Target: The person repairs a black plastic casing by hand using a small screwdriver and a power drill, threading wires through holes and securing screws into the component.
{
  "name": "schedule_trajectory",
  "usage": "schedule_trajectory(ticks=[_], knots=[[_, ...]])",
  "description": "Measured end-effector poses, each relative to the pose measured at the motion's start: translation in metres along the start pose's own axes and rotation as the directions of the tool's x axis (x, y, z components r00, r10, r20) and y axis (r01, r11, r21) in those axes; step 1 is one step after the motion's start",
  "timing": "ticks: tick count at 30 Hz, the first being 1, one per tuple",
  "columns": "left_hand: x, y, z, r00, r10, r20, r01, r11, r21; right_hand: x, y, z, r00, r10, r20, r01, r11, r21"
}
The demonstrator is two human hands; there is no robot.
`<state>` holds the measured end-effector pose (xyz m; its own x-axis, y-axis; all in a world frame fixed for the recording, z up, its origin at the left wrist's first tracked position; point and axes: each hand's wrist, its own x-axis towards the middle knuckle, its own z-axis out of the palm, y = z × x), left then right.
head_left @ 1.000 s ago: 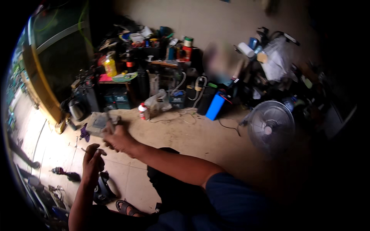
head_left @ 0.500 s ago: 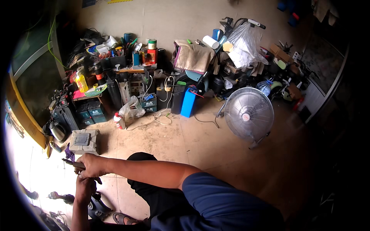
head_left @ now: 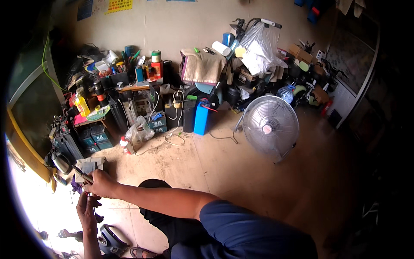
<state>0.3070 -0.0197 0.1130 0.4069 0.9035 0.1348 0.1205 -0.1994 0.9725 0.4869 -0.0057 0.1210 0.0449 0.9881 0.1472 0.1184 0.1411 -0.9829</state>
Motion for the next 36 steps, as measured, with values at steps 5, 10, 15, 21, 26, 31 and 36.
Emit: schedule_trajectory(ticks=[5, 10, 15, 21, 26, 31, 36], knots=[[0.011, -0.031, -0.023, 0.980, 0.198, -0.016, -0.198, 0.980, 0.019, 0.017, 0.023, 0.021, 0.976, -0.210, -0.058, 0.206, 0.976, -0.078], [0.005, -0.021, -0.023, 0.987, 0.084, -0.136, -0.056, 0.978, 0.199, 0.012, 0.035, 0.013, 0.990, -0.142, 0.024, 0.140, 0.988, 0.070], [0.008, -0.015, -0.034, 0.980, 0.121, -0.157, -0.065, 0.945, 0.320, -0.011, -0.017, 0.005, 0.991, 0.037, 0.127, -0.047, 0.996, 0.077], [-0.009, 0.003, -0.040, 0.982, -0.177, -0.068, 0.157, 0.959, -0.238, -0.008, -0.022, 0.012, 0.976, 0.063, 0.209, -0.113, 0.964, 0.239], [-0.002, -0.020, -0.050, 0.981, -0.180, -0.068, 0.145, 0.923, -0.357, 0.001, -0.020, 0.004, 0.969, 0.112, 0.218, -0.180, 0.929, 0.323], [-0.001, -0.013, -0.061, 0.976, -0.193, -0.100, 0.147, 0.926, -0.347, 0.007, -0.008, 0.000, 0.966, 0.080, 0.245, -0.134, 0.968, 0.214], [0.003, -0.024, -0.067, 0.976, -0.129, -0.177, 0.065, 0.943, -0.328, 0.014, 0.005, 0.007, 0.940, -0.166, 0.298, 0.262, 0.909, -0.323]])
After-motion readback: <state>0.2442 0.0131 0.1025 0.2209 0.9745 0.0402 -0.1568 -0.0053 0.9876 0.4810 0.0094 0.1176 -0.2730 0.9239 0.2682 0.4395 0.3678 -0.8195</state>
